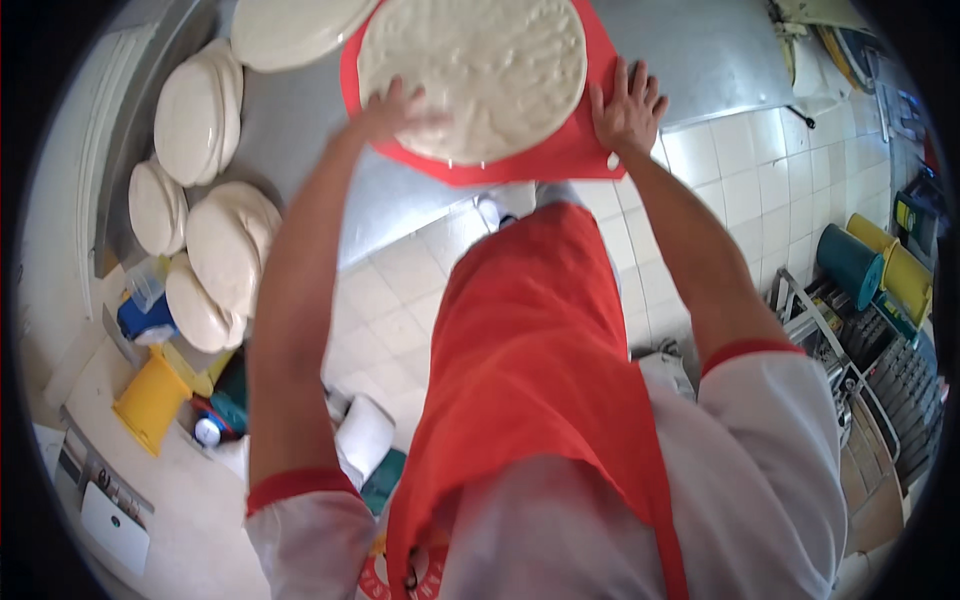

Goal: The person uses a dough divider to portion dough, cleans the machine with pliers and a cloth, and repeatedly places large dough discs onto a red tray to press and spread them with their hands.

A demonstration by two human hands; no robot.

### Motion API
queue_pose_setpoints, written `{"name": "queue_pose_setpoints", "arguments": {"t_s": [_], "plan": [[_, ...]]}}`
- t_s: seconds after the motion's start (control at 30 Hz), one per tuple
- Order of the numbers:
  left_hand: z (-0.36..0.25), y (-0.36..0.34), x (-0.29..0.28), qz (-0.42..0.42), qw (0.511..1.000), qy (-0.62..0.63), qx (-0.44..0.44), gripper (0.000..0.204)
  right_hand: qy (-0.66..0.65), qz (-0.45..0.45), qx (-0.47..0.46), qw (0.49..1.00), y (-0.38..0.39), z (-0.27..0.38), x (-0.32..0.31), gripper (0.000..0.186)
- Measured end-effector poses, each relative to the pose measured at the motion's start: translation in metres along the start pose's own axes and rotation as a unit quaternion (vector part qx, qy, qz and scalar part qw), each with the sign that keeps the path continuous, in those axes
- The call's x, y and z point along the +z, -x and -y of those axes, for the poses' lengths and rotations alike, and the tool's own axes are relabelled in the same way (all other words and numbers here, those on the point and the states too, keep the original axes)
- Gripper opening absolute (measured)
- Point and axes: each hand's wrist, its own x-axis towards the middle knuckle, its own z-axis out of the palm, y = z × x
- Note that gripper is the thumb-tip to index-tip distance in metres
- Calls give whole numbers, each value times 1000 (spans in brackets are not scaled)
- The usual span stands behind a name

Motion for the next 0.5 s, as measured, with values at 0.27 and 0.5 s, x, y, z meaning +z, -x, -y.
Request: {"name": "queue_pose_setpoints", "arguments": {"t_s": [0.27, 0.5], "plan": [[-69, 22, 11, -160, 980, -78, 83, 116, -40, 17, 12, 999, 1, -1, -6, 74], [-125, 60, 66, -88, 981, -57, 160, 112, -65, 13, 18, 998, -1, 2, -7, 72]]}}
